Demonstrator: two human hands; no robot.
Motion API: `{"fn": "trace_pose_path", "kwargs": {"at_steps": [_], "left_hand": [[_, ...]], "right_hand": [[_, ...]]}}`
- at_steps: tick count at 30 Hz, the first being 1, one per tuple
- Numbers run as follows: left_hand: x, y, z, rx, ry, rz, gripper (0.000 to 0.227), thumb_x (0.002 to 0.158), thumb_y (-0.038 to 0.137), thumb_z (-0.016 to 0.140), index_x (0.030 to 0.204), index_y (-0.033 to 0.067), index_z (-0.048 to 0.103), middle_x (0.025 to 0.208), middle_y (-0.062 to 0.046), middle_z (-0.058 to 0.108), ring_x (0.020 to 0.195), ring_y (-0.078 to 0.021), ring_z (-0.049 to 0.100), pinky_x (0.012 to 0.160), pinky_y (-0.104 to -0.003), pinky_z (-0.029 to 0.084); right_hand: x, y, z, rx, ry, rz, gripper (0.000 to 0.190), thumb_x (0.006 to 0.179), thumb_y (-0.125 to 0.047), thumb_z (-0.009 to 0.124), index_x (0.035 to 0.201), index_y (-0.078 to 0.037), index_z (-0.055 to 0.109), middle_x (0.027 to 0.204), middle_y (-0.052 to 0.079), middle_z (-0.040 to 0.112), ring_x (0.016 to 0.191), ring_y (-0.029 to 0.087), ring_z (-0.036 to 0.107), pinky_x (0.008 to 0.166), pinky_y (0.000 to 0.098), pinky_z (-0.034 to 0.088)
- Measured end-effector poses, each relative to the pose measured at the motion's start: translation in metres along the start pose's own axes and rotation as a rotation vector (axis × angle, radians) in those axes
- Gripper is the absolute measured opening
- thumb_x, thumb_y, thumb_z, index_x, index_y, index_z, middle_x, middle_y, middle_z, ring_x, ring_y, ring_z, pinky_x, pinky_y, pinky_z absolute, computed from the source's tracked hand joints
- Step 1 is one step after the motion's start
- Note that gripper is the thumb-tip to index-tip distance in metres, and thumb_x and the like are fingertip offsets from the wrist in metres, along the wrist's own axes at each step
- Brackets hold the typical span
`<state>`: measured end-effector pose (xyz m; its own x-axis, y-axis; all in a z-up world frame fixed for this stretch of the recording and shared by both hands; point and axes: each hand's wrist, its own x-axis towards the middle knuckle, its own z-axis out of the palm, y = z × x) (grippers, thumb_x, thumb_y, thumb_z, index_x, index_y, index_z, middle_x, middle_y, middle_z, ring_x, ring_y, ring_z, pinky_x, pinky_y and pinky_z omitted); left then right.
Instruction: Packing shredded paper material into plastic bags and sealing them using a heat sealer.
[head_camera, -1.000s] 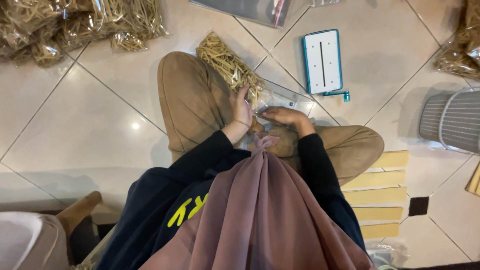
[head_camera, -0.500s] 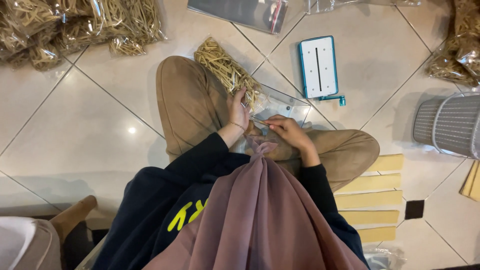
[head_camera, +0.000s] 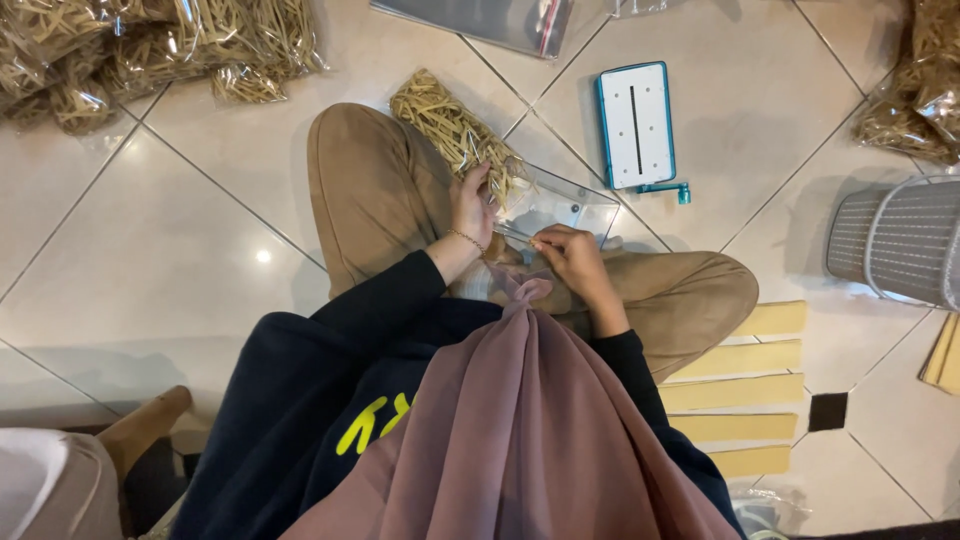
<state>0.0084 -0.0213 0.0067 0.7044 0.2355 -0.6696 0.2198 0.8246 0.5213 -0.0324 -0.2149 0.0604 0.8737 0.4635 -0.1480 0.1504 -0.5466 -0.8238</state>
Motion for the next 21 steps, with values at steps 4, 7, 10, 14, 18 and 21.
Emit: {"fn": "trace_pose_path", "kwargs": {"at_steps": [4,7,10,14,18,21], "left_hand": [[-0.018,0.017,0.015,0.014,-0.013,-0.008,0.04,0.085,0.025,0.08,0.113,0.0167,0.054,0.099,0.001,0.06,0.096,-0.0185,0.061,0.081,-0.04,0.055],[-0.027,0.025,0.02,0.065,-0.034,0.017,0.04,0.085,0.025,0.081,0.113,0.0164,0.054,0.099,0.0,0.06,0.094,-0.0186,0.061,0.078,-0.039,0.056],[-0.032,0.028,0.024,0.108,-0.029,0.023,0.04,0.084,0.025,0.08,0.112,0.0167,0.053,0.097,0.004,0.059,0.092,-0.015,0.061,0.077,-0.036,0.056],[-0.038,0.028,0.033,0.15,-0.042,0.049,0.045,0.086,0.025,0.081,0.119,0.0184,0.051,0.101,0.003,0.055,0.093,-0.013,0.056,0.079,-0.032,0.047],[-0.028,0.015,0.029,0.195,-0.046,0.054,0.051,0.087,0.025,0.081,0.126,0.0197,0.048,0.1,0.003,0.056,0.089,-0.0125,0.06,0.078,-0.03,0.052],[-0.027,0.008,0.029,0.223,-0.041,0.077,0.054,0.09,0.027,0.079,0.129,0.0175,0.044,0.106,0.001,0.055,0.095,-0.0142,0.059,0.082,-0.033,0.05]], "right_hand": [[0.002,0.002,0.003,-0.059,0.026,-0.007,0.01,0.095,-0.011,0.072,0.1,-0.005,0.079,0.093,0.013,0.076,0.088,0.039,0.073,0.075,0.0444,0.058],[0.003,0.011,0.009,-0.157,0.025,0.02,0.011,0.097,-0.017,0.07,0.101,-0.013,0.08,0.093,0.006,0.077,0.088,0.034,0.073,0.075,0.0418,0.058],[0.003,0.011,0.012,-0.205,0.051,0.064,0.012,0.098,-0.02,0.069,0.102,-0.015,0.079,0.092,0.005,0.076,0.087,0.031,0.073,0.074,0.0403,0.057],[0.008,0.015,0.007,-0.051,0.191,0.101,0.01,0.095,-0.01,0.071,0.1,-0.007,0.079,0.089,0.014,0.075,0.09,0.039,0.072,0.077,0.0443,0.058],[0.009,0.02,-0.003,0.113,0.27,0.151,0.009,0.097,-0.011,0.072,0.101,-0.007,0.079,0.087,0.013,0.075,0.089,0.032,0.073,0.079,0.0377,0.057],[0.011,0.006,-0.013,0.122,0.289,0.168,0.011,0.098,-0.011,0.069,0.099,-0.01,0.08,0.082,0.008,0.074,0.086,0.018,0.07,0.078,0.0366,0.055]]}}
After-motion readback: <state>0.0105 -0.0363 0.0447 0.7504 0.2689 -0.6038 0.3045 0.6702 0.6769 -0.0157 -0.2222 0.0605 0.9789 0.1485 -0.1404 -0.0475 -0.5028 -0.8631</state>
